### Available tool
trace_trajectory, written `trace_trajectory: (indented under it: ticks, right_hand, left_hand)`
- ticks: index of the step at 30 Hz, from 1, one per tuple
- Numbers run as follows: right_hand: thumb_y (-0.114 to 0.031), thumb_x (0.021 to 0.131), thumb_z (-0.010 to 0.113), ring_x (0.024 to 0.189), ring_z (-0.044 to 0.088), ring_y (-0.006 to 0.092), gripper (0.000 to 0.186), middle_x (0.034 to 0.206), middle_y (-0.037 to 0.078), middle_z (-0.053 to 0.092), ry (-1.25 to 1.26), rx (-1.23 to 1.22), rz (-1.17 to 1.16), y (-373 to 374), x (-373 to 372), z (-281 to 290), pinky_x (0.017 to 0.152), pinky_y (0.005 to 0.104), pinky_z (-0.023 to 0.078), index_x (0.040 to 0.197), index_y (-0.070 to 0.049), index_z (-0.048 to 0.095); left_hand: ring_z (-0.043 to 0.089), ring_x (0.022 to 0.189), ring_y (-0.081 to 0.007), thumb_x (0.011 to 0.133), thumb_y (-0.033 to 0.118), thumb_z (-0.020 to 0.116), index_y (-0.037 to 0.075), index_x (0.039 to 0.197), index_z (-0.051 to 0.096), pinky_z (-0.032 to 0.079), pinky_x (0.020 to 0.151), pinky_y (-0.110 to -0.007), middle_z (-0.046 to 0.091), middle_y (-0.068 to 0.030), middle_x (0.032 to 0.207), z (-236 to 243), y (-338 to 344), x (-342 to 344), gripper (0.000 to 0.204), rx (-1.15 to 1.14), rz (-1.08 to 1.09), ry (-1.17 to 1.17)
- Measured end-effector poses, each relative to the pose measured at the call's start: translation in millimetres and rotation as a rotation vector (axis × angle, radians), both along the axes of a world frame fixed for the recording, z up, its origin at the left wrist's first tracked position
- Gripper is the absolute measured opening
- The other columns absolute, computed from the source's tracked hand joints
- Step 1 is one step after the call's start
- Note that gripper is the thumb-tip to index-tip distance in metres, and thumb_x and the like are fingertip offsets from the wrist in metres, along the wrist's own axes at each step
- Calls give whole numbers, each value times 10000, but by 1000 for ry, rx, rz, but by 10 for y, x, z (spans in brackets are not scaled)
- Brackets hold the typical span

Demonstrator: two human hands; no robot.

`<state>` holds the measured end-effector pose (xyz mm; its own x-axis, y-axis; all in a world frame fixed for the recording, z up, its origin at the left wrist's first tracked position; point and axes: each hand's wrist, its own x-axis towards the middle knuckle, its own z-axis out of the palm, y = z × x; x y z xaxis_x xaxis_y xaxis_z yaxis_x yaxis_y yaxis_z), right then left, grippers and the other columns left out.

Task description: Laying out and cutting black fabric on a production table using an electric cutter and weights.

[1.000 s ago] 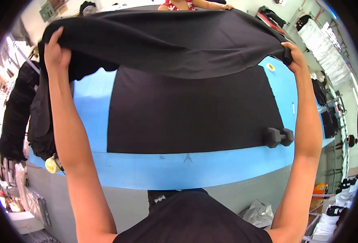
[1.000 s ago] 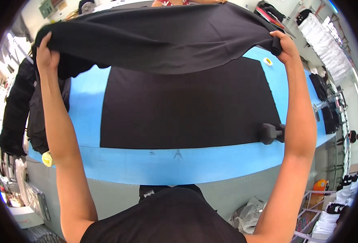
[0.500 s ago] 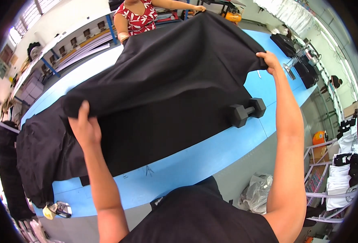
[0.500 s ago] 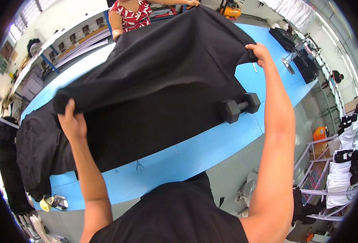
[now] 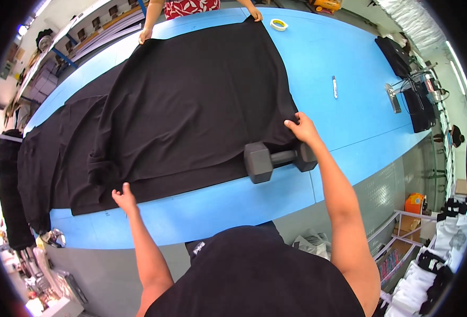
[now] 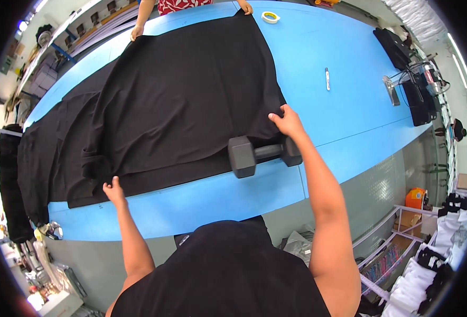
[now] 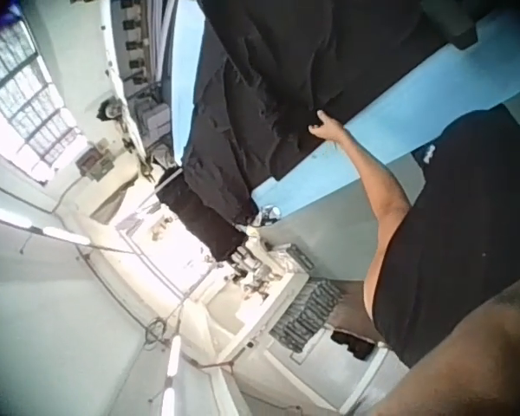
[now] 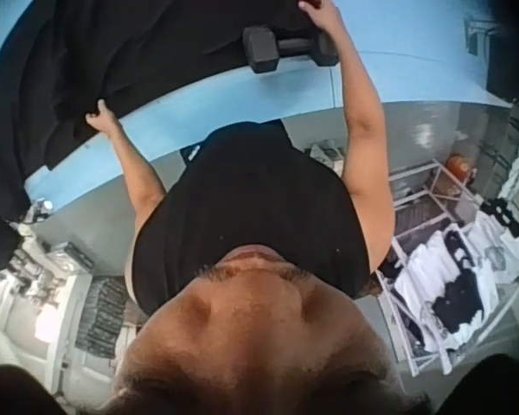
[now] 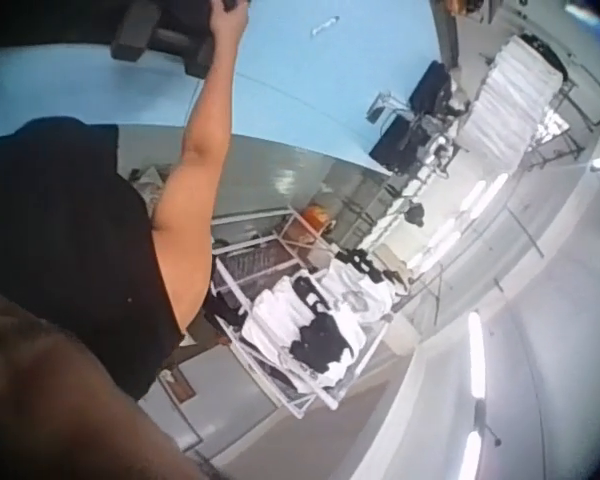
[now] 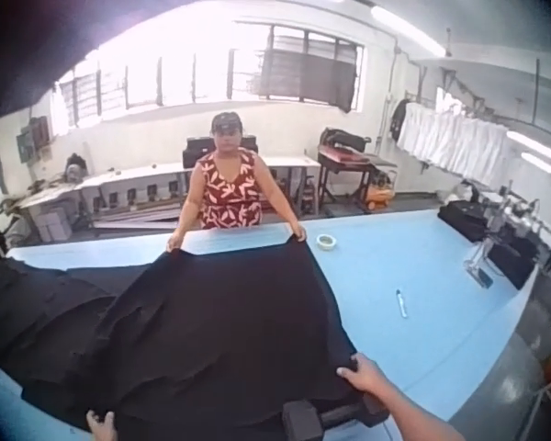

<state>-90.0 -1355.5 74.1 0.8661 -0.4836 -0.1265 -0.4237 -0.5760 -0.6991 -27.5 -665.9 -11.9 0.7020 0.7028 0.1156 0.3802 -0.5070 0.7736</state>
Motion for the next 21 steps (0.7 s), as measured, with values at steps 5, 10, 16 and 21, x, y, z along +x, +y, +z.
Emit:
trace_trajectory:
  ticks: [5,10,16,21]
  right_hand:
    - [-150,726,731,1019,598,383,461,1047,161,665,82,-509,640,475,-665,382,929,477,469,1151,-19,610]
    - [-101,724,700,996,650,351,391,1004,159,687,224,-348,899,660,-590,-92,837,477,517,1100,-37,612]
    - [-67,736,676,903,702,365,290,902,167,720,440,-320,1008,394,-785,88,751,489,554,1023,-46,640]
    - [-57,741,665,867,687,386,269,871,171,708,597,-276,980,-223,-1437,198,722,517,535,1008,-57,632]
  left_hand:
    - [570,1096,-351,798,127,723,46,1142,650,455,954,-438,632,-143,1137,275,-1795,-618,361,386,-828,-11]
    - [547,1075,-316,798,88,660,109,1107,670,457,910,-438,607,-77,1129,291,-2535,-391,310,464,-1024,106]
    - [550,1059,-324,777,71,661,93,1068,682,469,934,-431,619,-82,1133,260,-2527,-289,292,433,-1036,202]
    - [562,1045,-324,775,38,654,50,1026,659,472,939,-400,645,-85,1110,342,-2491,-225,251,359,-1083,191]
